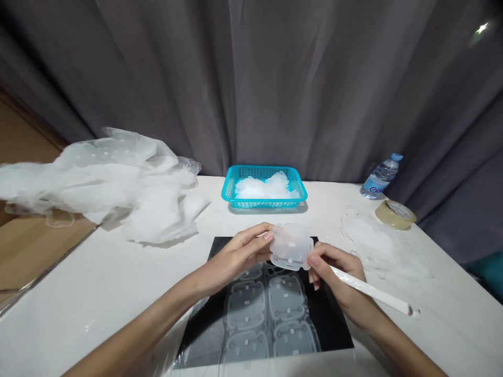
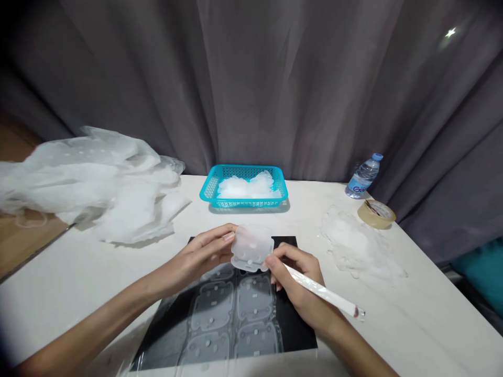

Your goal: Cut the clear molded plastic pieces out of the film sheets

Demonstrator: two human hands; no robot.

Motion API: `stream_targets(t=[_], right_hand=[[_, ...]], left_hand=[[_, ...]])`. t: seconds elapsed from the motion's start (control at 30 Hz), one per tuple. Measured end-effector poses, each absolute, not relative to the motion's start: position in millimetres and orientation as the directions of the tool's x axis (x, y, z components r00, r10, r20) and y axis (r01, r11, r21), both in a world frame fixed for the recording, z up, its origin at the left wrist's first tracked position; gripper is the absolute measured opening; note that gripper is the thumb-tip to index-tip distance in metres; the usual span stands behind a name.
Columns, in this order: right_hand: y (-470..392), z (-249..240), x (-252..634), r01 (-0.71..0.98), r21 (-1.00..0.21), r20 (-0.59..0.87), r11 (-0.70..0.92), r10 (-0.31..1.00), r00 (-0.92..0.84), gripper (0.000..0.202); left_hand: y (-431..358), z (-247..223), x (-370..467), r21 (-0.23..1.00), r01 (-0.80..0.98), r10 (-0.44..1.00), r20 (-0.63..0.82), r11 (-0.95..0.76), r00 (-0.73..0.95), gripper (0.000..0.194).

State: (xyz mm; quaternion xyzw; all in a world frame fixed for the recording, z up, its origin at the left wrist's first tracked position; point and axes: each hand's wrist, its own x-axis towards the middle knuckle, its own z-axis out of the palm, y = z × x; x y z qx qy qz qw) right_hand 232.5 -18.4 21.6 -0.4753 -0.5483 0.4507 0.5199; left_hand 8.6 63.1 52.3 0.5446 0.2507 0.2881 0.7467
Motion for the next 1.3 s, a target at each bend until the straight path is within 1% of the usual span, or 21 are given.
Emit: stream_targets(t=[0.17, 0.27, 0.47, 0.63, 0.7, 0.8, 0.97, 1.13, 1.2, 1.3], right_hand=[[-16.0, 17.3, 235.3, 0.025, -0.993, 0.114, 0.115, 0.993, -0.024, 0.034], [-14.3, 12.6, 237.6, -0.018, -0.996, 0.085, 0.084, 0.996, -0.037, 0.035], [-9.7, 1.5, 237.0, -0.067, -0.995, 0.073, 0.072, 0.997, -0.018, 0.037], [-7.8, -3.2, 235.9, -0.041, -0.996, 0.079, 0.078, 0.997, -0.010, 0.037], [-8.0, -3.6, 236.1, -0.004, -0.996, 0.086, 0.086, 0.996, -0.001, 0.037], [-7.5, -4.3, 236.7, 0.049, -0.992, 0.117, 0.117, 0.993, 0.011, 0.034], [-3.7, -5.4, 237.5, 0.051, -0.982, 0.180, 0.181, 0.983, -0.034, 0.034], [-3.3, -4.7, 237.8, 0.083, -0.969, 0.229, 0.231, 0.973, -0.027, 0.031], [-3.9, -5.2, 237.7, 0.121, -0.956, 0.265, 0.267, 0.964, -0.025, 0.027], [-4.6, -7.3, 237.2, 0.210, -0.917, 0.346, 0.340, 0.938, -0.007, 0.019]], left_hand=[[64.0, 55.0, 7.2, 0.944, -0.167, 0.680, -0.075, 0.284, 0.730, 0.033], [63.1, 58.1, 7.3, 0.943, -0.160, 0.680, -0.088, 0.293, 0.727, 0.032], [65.4, 55.3, 6.1, 0.923, -0.156, 0.664, -0.129, 0.353, 0.737, 0.035], [66.5, 54.0, 4.7, 0.927, -0.129, 0.689, -0.164, 0.352, 0.706, 0.036], [66.9, 52.9, 4.3, 0.939, -0.095, 0.698, -0.177, 0.332, 0.694, 0.035], [69.3, 47.2, 3.5, 0.959, -0.055, 0.690, -0.159, 0.277, 0.707, 0.034], [74.5, 35.1, 1.9, 0.978, -0.031, 0.671, -0.117, 0.205, 0.732, 0.030], [72.3, 38.3, 2.6, 0.988, -0.023, 0.671, -0.084, 0.150, 0.736, 0.024], [71.1, 41.7, 2.3, 0.996, 0.000, 0.686, -0.063, 0.092, 0.724, 0.022], [72.2, 45.2, -0.7, 0.997, 0.082, 0.692, -0.050, -0.014, 0.721, 0.023]])
